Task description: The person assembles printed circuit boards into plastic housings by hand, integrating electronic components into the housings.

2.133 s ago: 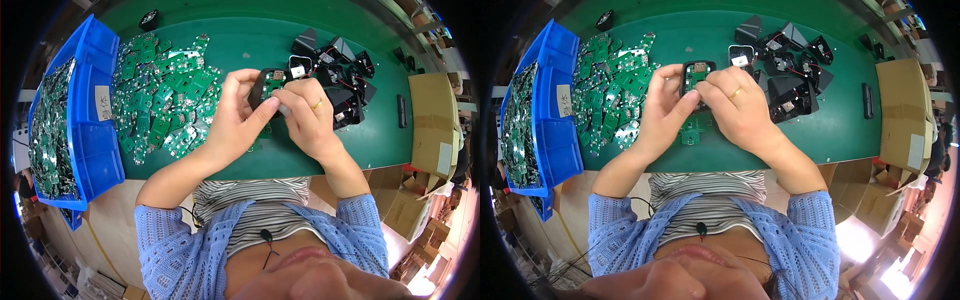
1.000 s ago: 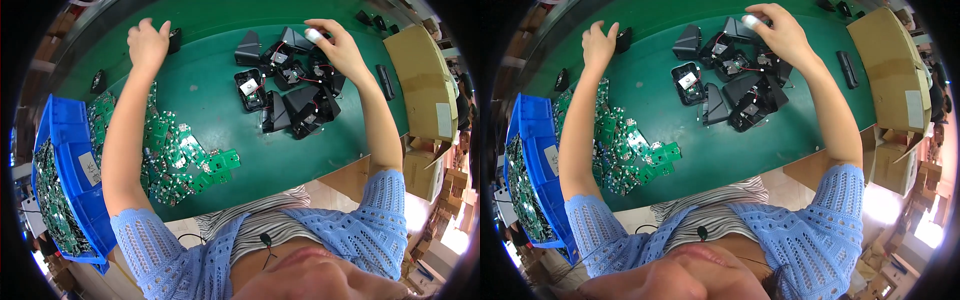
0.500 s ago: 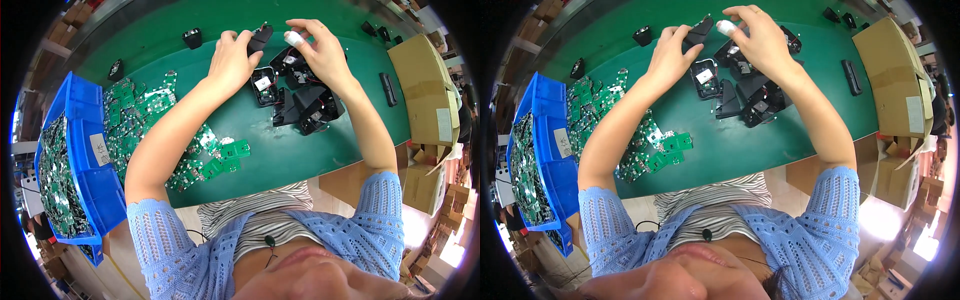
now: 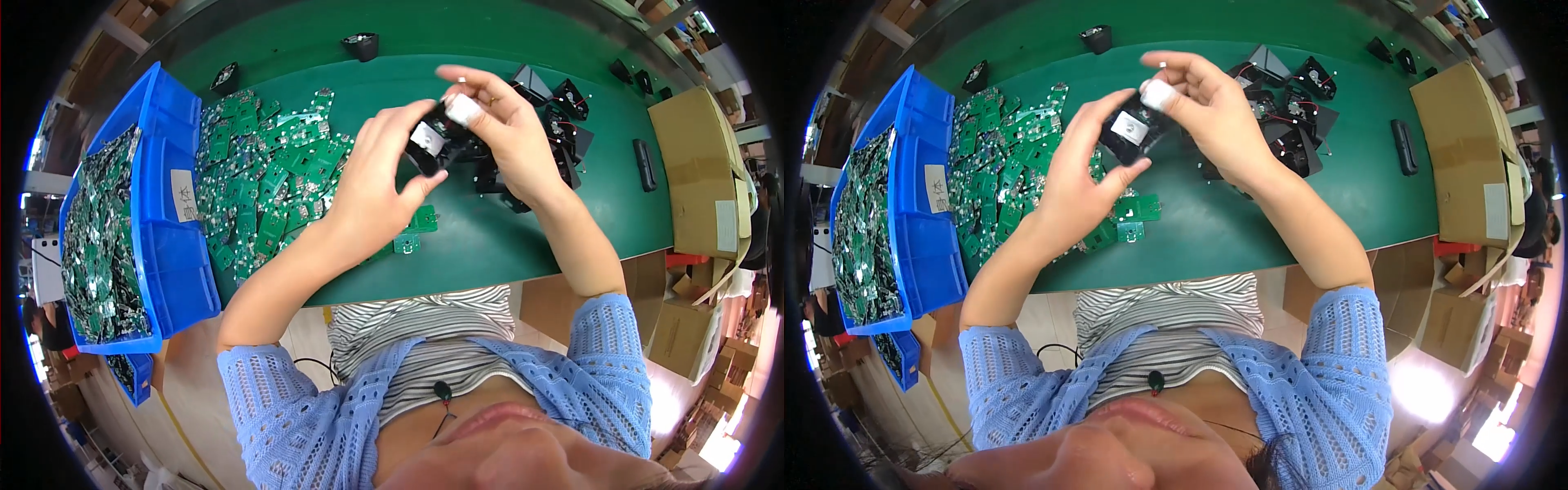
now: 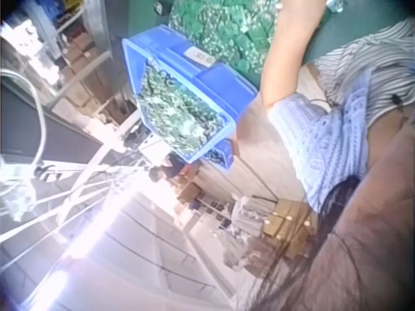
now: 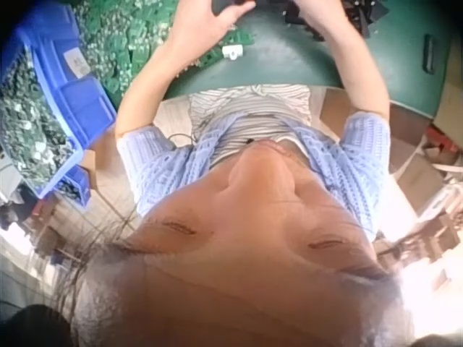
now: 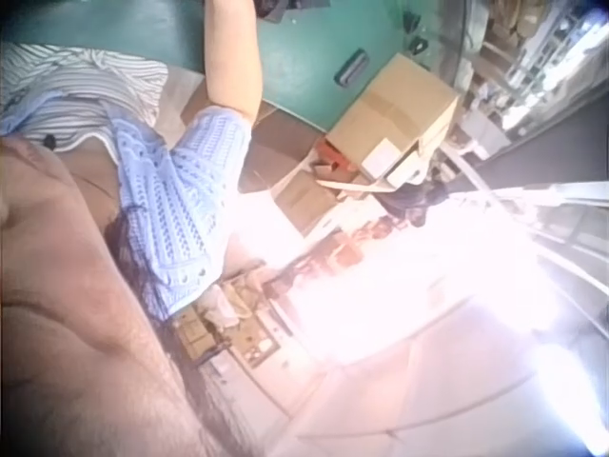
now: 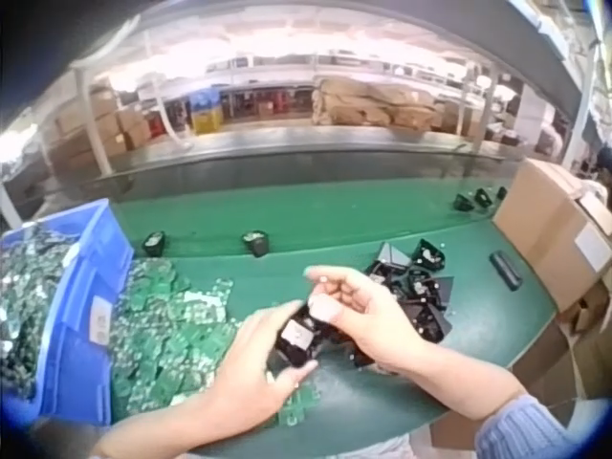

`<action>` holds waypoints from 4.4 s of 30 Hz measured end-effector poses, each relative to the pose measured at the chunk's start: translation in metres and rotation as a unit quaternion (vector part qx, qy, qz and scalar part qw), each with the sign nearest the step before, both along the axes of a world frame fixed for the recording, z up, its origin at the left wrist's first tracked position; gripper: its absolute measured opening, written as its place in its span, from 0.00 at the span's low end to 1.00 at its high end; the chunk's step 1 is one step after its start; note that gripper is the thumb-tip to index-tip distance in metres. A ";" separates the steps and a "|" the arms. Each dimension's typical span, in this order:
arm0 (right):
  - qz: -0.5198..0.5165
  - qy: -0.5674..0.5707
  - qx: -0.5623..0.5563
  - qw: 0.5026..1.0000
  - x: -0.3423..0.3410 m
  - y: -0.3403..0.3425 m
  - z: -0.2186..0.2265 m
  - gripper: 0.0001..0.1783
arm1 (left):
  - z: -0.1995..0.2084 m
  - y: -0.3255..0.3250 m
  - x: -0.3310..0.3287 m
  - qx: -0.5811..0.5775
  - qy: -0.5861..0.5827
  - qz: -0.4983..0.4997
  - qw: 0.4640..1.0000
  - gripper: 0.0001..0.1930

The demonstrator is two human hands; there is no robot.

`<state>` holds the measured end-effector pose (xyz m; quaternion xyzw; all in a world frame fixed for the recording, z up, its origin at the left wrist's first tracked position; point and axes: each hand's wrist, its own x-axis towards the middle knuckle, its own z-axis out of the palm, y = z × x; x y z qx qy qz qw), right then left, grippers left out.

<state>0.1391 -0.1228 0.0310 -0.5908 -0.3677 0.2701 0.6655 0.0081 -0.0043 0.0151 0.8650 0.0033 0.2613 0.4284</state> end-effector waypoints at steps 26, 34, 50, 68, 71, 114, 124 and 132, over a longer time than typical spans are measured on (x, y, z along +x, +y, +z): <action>0.071 -0.494 -0.146 0.854 -0.037 -0.032 -0.036 0.14 | -0.006 0.035 -0.012 -0.562 -0.036 -0.001 0.826 0.16; -0.047 -0.087 0.017 0.995 -0.040 -0.017 0.002 0.17 | -0.012 0.019 -0.007 -0.586 0.031 -0.002 0.810 0.16; -0.029 -0.022 0.037 0.999 -0.043 0.001 0.000 0.16 | -0.018 0.009 -0.011 -0.443 0.043 0.008 0.895 0.17; 0.000 -0.013 -0.083 0.996 -0.032 0.000 -0.006 0.14 | -0.011 0.009 -0.013 -0.476 0.080 -0.018 0.876 0.19; -0.029 -0.199 -0.099 0.975 -0.029 -0.001 -0.016 0.16 | -0.012 0.007 -0.013 -0.442 0.084 0.009 0.893 0.17; -0.016 -0.505 0.000 0.863 -0.019 0.000 -0.022 0.14 | -0.014 0.006 -0.014 -0.342 0.020 0.096 0.935 0.16; -0.015 -0.587 0.023 0.809 -0.021 -0.001 -0.021 0.20 | -0.015 0.001 -0.014 -0.023 -0.075 0.168 0.983 0.20; -0.024 -0.610 0.031 0.792 -0.023 0.001 -0.021 0.18 | -0.011 -0.002 -0.016 0.017 -0.065 0.179 0.982 0.21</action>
